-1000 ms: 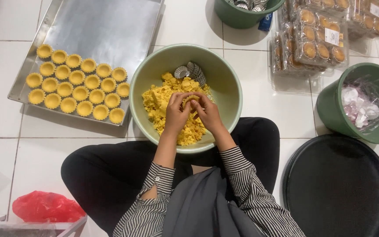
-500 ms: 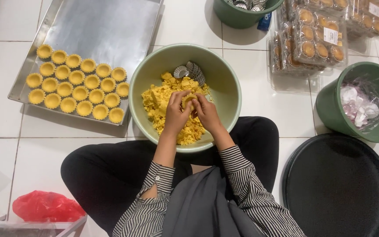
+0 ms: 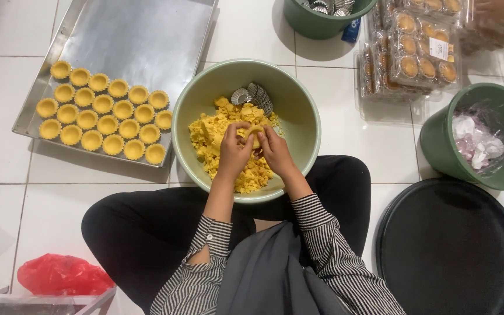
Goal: The person is manually molding tart shells by taking dough, rolling it into a ball, and pressing it into metal molds.
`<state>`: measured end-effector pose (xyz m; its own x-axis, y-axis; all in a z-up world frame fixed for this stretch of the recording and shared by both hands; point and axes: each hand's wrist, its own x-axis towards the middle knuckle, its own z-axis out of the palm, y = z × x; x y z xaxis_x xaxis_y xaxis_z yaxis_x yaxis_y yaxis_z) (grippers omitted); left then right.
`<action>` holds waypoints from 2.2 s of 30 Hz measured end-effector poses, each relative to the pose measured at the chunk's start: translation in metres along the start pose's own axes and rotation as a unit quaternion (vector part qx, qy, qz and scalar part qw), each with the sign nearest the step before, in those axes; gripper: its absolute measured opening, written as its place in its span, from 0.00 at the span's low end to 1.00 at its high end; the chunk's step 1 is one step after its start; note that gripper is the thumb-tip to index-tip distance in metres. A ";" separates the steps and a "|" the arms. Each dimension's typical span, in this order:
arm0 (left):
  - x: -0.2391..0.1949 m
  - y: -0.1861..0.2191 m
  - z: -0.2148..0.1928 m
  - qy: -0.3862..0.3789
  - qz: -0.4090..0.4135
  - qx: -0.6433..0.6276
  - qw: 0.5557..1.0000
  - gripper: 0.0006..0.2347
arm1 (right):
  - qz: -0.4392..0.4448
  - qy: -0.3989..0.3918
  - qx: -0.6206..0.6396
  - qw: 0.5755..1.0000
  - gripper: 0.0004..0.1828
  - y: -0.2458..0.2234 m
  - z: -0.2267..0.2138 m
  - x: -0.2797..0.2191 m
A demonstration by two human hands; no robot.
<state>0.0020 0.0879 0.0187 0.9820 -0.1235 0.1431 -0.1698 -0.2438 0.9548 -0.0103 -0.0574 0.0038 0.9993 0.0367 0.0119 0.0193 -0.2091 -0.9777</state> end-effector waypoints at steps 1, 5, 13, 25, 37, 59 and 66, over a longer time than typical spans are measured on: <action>-0.001 -0.003 0.000 -0.005 -0.013 -0.011 1.000 0.12 | 0.007 -0.004 0.006 1.000 0.20 0.001 -0.001 -0.001; 0.001 -0.004 0.001 -0.010 0.007 -0.007 1.000 0.10 | 0.018 -0.008 0.014 1.000 0.20 0.001 0.000 -0.001; 0.000 -0.005 -0.002 -0.022 -0.025 -0.018 0.999 0.10 | 0.021 -0.008 0.005 1.000 0.20 -0.012 0.001 -0.003; 0.001 -0.004 -0.001 -0.020 -0.010 -0.029 0.999 0.11 | 0.012 -0.010 0.024 1.000 0.18 -0.001 0.001 0.000; 0.002 -0.002 -0.001 -0.017 0.032 -0.032 0.999 0.11 | 0.021 -0.012 0.047 0.999 0.19 0.004 -0.001 0.000; -0.013 0.016 -0.012 -0.127 -0.235 -0.140 0.953 0.49 | -0.152 -0.083 0.078 0.982 0.71 -0.028 -0.008 0.005; -0.004 0.009 0.003 -0.075 -0.277 -0.350 0.891 0.45 | -0.140 -0.048 0.154 0.977 0.72 -0.031 0.009 0.011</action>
<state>-0.0033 0.0836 0.0260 0.8678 -0.3100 -0.3883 0.4835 0.3470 0.8036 0.0000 -0.0421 0.0321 0.9479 0.1455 0.2834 0.2662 0.1268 -0.9556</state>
